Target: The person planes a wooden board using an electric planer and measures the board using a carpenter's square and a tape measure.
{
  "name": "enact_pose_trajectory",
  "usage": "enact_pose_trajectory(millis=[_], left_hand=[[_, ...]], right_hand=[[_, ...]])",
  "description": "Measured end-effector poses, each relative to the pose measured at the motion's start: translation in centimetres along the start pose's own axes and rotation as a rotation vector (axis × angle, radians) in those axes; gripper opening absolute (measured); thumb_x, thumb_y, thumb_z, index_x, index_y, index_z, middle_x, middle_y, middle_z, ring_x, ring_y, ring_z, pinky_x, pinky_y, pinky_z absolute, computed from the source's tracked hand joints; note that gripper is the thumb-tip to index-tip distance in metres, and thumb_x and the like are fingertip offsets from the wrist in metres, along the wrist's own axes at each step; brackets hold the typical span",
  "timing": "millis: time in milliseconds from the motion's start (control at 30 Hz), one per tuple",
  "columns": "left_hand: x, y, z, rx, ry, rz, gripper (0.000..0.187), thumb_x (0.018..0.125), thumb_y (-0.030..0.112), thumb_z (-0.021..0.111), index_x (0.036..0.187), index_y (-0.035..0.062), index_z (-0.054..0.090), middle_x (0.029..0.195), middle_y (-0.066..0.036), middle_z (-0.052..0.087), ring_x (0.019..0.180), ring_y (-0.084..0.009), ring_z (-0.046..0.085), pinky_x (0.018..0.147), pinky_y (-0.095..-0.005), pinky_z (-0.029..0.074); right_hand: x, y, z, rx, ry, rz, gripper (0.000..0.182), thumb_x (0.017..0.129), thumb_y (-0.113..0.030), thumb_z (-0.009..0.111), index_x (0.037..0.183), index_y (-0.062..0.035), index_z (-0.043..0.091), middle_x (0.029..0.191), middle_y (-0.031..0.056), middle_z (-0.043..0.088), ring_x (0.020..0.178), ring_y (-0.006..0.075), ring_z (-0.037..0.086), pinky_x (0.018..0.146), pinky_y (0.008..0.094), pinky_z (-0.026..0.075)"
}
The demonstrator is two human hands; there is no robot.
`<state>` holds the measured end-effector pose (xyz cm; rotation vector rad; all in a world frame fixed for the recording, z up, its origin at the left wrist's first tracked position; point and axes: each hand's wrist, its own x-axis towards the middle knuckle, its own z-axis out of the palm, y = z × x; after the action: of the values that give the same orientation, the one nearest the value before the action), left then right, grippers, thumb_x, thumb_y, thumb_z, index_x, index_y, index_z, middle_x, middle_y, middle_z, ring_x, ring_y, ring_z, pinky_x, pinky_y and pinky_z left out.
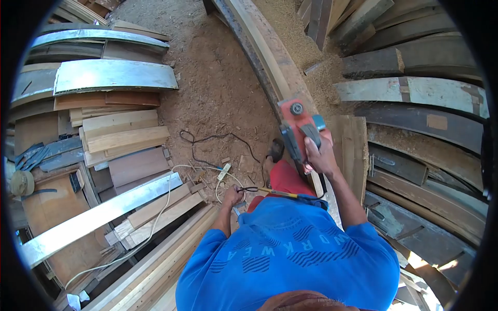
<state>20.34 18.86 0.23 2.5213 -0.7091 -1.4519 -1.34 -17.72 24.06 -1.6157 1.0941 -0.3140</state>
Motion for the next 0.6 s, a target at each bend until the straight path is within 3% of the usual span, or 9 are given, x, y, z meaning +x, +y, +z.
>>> enact_pose_trajectory(millis=[167,267,367,433,500,600], left_hand=[[5.4,2.0,-6.9,0.01,0.047,-0.045,0.033,0.082,0.032,0.07,0.097,0.0031,0.067,0.089,-0.022,0.071,0.086,-0.0386,0.069,0.078,-0.0453,0.054],[7.2,3.5,-11.1,-0.012,0.162,-0.031,0.032,0.083,0.031,0.069,0.097,0.003,0.067,0.091,-0.022,0.071,0.088,-0.0388,0.069,0.079,-0.0452,0.054],[8.5,6.5,-15.3,-0.079,0.187,-0.09,0.031,0.083,0.03,0.069,0.096,0.0022,0.066,0.093,-0.024,0.071,0.089,-0.0402,0.068,0.08,-0.0463,0.052],[10.0,7.2,-16.4,-0.134,0.216,-0.103,0.031,0.082,0.03,0.07,0.093,0.0014,0.066,0.091,-0.024,0.07,0.088,-0.0395,0.068,0.08,-0.0464,0.052],[10.9,8.2,-17.2,-0.136,0.266,-0.095,0.031,0.081,0.03,0.071,0.091,0.0008,0.066,0.088,-0.024,0.07,0.087,-0.0385,0.069,0.079,-0.0464,0.052],[12.8,9.7,-18.5,-0.119,0.264,-0.112,0.032,0.08,0.031,0.072,0.087,0.0005,0.065,0.083,-0.024,0.069,0.083,-0.0374,0.069,0.076,-0.0465,0.052]], right_hand=[[11.6,-6.1,1.5,0.115,-0.026,0.048,0.041,0.1,-0.038,0.058,0.101,0.0022,0.063,0.061,0.0049,0.056,0.055,0.0151,0.056,0.053,0.0349,0.046],[19.0,-7.8,2.7,0.087,0.024,-0.029,0.042,0.1,-0.038,0.058,0.102,0.0031,0.065,0.063,0.0053,0.058,0.057,0.0157,0.058,0.055,0.0351,0.047],[25.8,-9.4,3.5,0.077,0.083,-0.085,0.05,0.098,-0.045,0.059,0.103,0.0046,0.065,0.07,0.0113,0.064,0.065,0.021,0.063,0.062,0.0395,0.049],[28.9,-11.2,3.7,0.072,0.12,-0.119,0.047,0.098,-0.045,0.06,0.093,0.0017,0.064,0.067,0.0081,0.062,0.06,0.0178,0.06,0.057,0.0364,0.047],[31.9,-13.0,4.0,0.101,0.13,-0.14,0.045,0.099,-0.043,0.061,0.075,-0.0045,0.061,0.059,-0.0009,0.055,0.048,0.0089,0.052,0.045,0.0285,0.042],[35.8,-14.9,4.2,0.098,0.055,-0.06,0.056,0.097,-0.05,0.058,0.095,0.0054,0.065,0.075,0.0165,0.067,0.072,0.0258,0.067,0.068,0.0424,0.051]])
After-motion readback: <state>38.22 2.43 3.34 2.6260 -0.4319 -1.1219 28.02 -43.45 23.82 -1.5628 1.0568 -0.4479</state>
